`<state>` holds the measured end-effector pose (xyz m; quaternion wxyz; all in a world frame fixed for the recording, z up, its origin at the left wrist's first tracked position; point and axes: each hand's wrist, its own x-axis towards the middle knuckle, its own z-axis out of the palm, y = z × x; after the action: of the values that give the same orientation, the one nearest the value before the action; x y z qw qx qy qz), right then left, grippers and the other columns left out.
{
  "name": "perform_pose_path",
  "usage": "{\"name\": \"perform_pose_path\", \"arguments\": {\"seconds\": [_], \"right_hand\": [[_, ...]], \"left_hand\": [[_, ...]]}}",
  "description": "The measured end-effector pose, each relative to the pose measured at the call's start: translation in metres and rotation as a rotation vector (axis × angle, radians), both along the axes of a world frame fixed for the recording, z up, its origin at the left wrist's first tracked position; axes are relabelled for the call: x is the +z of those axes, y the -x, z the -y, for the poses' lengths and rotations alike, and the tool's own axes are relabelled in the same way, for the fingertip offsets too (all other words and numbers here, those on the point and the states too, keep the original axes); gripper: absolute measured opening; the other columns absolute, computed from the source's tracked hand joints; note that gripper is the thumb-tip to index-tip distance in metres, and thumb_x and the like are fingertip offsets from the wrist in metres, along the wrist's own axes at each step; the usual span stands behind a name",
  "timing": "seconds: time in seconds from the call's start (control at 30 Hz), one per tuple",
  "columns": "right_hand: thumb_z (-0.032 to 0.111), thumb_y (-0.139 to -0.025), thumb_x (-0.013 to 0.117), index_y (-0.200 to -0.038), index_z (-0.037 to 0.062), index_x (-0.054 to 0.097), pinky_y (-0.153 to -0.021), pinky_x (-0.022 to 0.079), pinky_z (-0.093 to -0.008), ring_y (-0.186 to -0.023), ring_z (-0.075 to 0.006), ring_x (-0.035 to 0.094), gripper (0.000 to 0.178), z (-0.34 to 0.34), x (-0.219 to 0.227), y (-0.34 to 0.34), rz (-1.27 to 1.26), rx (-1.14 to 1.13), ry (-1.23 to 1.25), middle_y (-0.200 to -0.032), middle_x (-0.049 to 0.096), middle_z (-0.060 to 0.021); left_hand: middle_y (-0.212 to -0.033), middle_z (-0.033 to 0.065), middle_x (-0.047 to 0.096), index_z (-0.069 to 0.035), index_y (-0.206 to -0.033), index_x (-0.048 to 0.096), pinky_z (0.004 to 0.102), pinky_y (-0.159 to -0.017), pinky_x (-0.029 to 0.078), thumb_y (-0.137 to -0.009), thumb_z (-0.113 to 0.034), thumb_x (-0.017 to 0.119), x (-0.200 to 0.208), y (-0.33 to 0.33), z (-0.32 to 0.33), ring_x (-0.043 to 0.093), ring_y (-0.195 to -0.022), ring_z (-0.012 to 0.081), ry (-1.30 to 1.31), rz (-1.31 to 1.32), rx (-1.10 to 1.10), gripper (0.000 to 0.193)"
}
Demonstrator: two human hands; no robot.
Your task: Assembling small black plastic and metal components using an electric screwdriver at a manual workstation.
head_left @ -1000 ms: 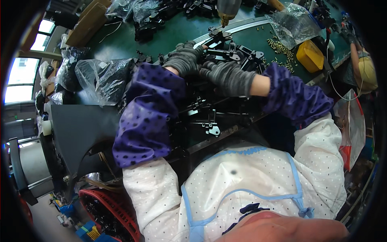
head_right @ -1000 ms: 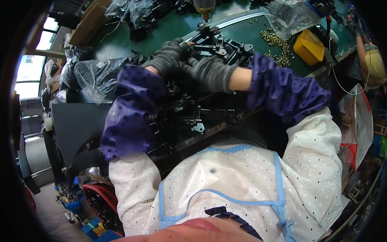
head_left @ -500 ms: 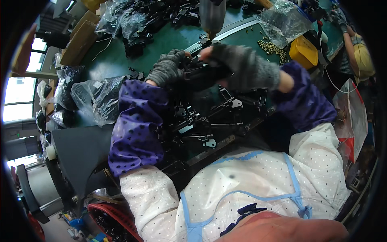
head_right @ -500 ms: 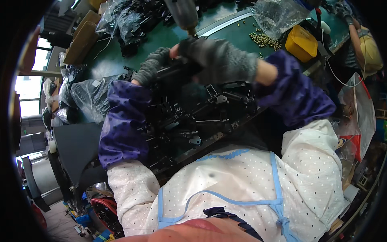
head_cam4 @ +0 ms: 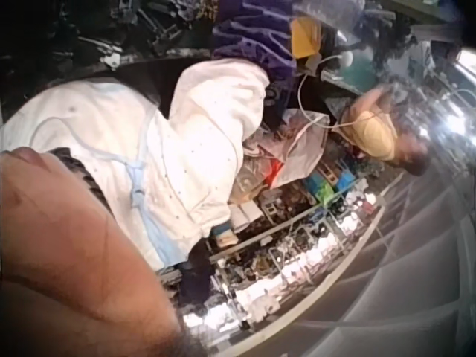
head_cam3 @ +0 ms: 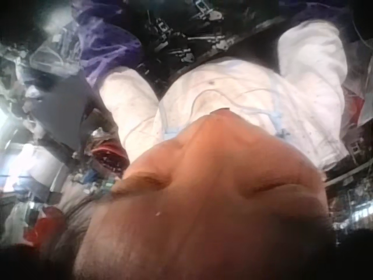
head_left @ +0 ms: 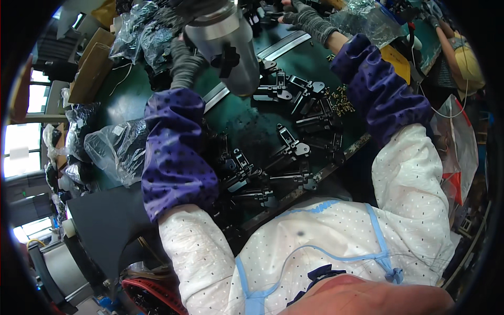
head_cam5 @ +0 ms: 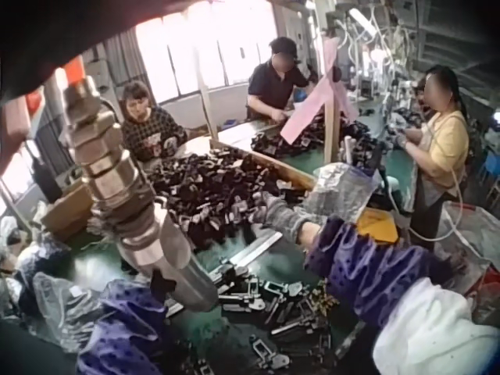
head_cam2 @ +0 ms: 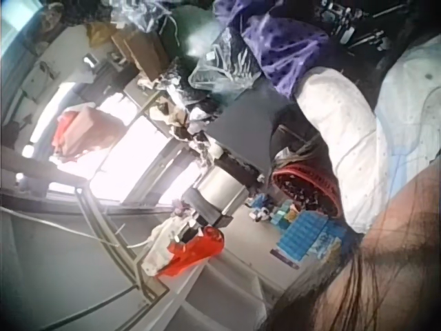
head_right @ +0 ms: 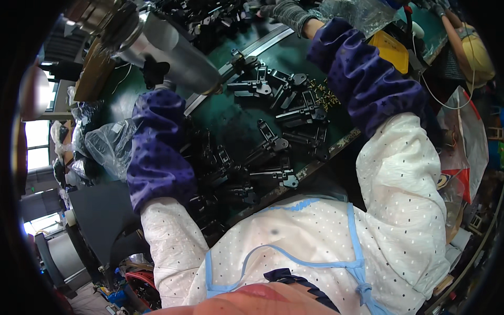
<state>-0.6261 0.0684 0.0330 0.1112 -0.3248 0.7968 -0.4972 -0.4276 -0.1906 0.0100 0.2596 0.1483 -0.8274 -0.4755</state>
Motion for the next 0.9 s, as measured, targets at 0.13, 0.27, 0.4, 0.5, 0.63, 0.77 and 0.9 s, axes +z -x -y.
{"name": "perform_pose_path", "arguments": {"seconds": [0.13,0.27,0.4,0.5,0.63,0.77,0.9], "right_hand": [[0.029,-0.077,0.068,-0.124,0.0039,0.04,-0.074,0.046,-0.0239,-0.088,-0.012,0.054,0.06,-0.035,0.016,-0.035,-0.008,0.36,0.178,-0.103,0.053,-0.0072],[0.019,-0.083,0.06,-0.116,0.0026,0.049,-0.077,0.044,-0.0222,-0.091,-0.0106,0.053,0.039,-0.14,0.037,-0.082,-0.059,0.208,0.124,-0.1,0.054,-0.0049],[0.017,-0.082,0.059,-0.107,0.0052,0.057,-0.074,0.044,-0.0215,-0.083,-0.0079,0.054,0.027,-0.248,0.053,-0.106,-0.31,-0.223,0.056,-0.088,0.058,-0.0011],[0.013,-0.082,0.058,-0.099,0.0051,0.06,-0.067,0.044,-0.0213,-0.072,-0.0068,0.054,0.019,-0.314,0.039,-0.124,-0.127,-0.533,0.069,-0.081,0.059,0.0002],[0.01,-0.08,0.059,-0.094,0.0059,0.062,-0.061,0.044,-0.0214,-0.066,-0.0057,0.053,0.014,-0.405,-0.014,-0.149,-0.273,-0.781,-0.106,-0.078,0.061,0.0004],[0.008,-0.079,0.058,-0.092,0.0062,0.062,-0.059,0.045,-0.023,-0.064,-0.0095,0.055,0.013,-0.49,-0.096,-0.157,0.102,-0.904,0.019,-0.077,0.061,-0.0012],[0.007,-0.079,0.054,-0.087,0.0055,0.062,-0.059,0.045,-0.0256,-0.063,-0.0142,0.056,0.012,-0.568,-0.175,-0.179,0.067,-1.026,-0.367,-0.075,0.061,-0.0032]], "left_hand": [[-0.114,0.0117,0.048,-0.01,-0.122,0.045,0.0354,-0.089,0.04,-0.076,-0.014,0.065,-0.006,-0.022,-0.044,0.047,-0.108,0.0257,0.214,0.087,-0.371,0.05],[-0.116,0.0106,0.047,-0.008,-0.121,0.047,0.0328,-0.089,0.04,-0.076,-0.011,0.064,0.001,-0.025,-0.093,0.047,-0.109,0.0242,0.632,0.056,-0.525,0.048],[-0.097,0.0103,0.054,-0.008,-0.102,0.057,0.0317,-0.073,0.047,-0.073,-0.004,0.062,0.011,-0.012,-0.11,0.057,-0.086,0.0234,0.49,0.005,-0.444,0.03],[-0.09,0.0117,0.055,-0.008,-0.092,0.06,0.0322,-0.069,0.048,-0.072,-0.002,0.06,0.005,-0.002,-0.113,0.058,-0.077,0.0265,0.601,0.043,-0.354,0.021],[-0.082,0.006,0.058,-0.007,-0.081,0.062,0.0228,-0.061,0.044,-0.072,-0.001,0.058,-0.031,0.005,-0.097,0.056,-0.071,0.015,0.751,-0.229,-0.393,0.012],[-0.09,0.0051,0.058,-0.005,-0.096,0.057,0.0259,-0.067,0.045,-0.078,-0.006,0.056,-0.066,0.001,-0.031,0.056,-0.077,0.016,0.623,-0.05,-0.177,0.018],[-0.1,0.0058,0.055,-0.005,-0.112,0.049,0.0258,-0.072,0.044,-0.081,-0.012,0.058,-0.051,0.019,0.029,0.053,-0.085,0.0153,0.414,0.063,-0.027,0.034]]}}
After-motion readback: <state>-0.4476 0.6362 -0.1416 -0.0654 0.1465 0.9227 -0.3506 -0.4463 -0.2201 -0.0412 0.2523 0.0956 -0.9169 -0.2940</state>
